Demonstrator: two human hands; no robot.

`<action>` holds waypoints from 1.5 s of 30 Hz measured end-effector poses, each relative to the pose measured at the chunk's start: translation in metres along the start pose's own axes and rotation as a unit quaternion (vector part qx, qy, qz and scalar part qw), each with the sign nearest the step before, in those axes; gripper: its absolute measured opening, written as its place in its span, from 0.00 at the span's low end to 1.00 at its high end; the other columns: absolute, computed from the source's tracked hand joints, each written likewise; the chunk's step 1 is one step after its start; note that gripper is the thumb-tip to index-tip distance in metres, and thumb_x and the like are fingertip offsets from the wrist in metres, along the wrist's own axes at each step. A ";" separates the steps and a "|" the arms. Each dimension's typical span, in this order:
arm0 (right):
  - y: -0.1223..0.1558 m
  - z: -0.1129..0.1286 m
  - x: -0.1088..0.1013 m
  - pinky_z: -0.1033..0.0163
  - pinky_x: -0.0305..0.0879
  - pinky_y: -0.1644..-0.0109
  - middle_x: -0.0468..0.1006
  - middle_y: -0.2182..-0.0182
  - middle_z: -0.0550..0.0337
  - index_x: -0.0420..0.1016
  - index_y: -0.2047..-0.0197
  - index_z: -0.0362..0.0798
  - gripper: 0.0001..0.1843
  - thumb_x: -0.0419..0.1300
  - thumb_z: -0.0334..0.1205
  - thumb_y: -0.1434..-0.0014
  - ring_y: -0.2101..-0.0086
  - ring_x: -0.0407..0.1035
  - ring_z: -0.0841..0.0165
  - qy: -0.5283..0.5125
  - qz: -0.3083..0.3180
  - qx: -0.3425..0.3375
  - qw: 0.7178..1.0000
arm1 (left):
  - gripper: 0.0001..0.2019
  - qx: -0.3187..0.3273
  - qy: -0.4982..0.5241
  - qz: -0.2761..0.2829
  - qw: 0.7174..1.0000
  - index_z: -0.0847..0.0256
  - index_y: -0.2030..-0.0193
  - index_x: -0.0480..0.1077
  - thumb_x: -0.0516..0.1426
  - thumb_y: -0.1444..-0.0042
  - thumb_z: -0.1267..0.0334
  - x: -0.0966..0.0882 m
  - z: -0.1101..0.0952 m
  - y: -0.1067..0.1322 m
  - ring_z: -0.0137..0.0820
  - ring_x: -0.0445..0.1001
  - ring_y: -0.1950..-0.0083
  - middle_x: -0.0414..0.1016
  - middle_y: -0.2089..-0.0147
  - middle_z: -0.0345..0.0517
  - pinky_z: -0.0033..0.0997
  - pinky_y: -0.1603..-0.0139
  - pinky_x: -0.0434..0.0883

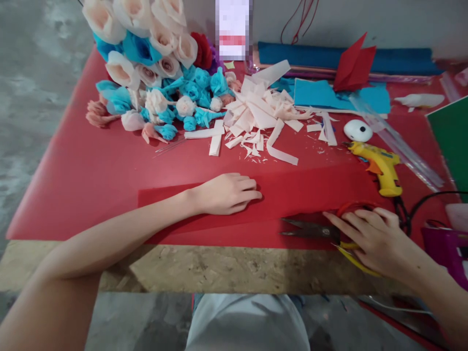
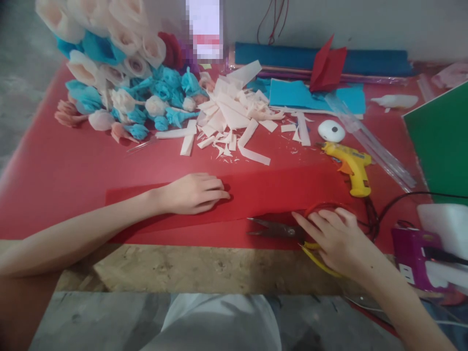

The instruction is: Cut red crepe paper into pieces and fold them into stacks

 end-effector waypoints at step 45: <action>-0.060 0.035 -0.017 0.56 0.50 0.56 0.72 0.67 0.53 0.68 0.46 0.40 0.23 0.45 0.29 0.44 0.64 0.58 0.62 0.049 -0.085 -0.057 0.994 | 0.14 0.001 -0.006 0.002 1.000 0.64 0.49 0.64 0.47 0.39 0.67 -0.001 0.001 0.001 0.32 0.69 0.62 0.71 0.57 0.50 0.32 0.63 0.66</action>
Point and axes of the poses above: each hand's wrist, its own y-axis away from the middle knuckle, its own x-axis out of the palm, z = x × y, the point moved 5 cm from there along -y, towards the middle knuckle
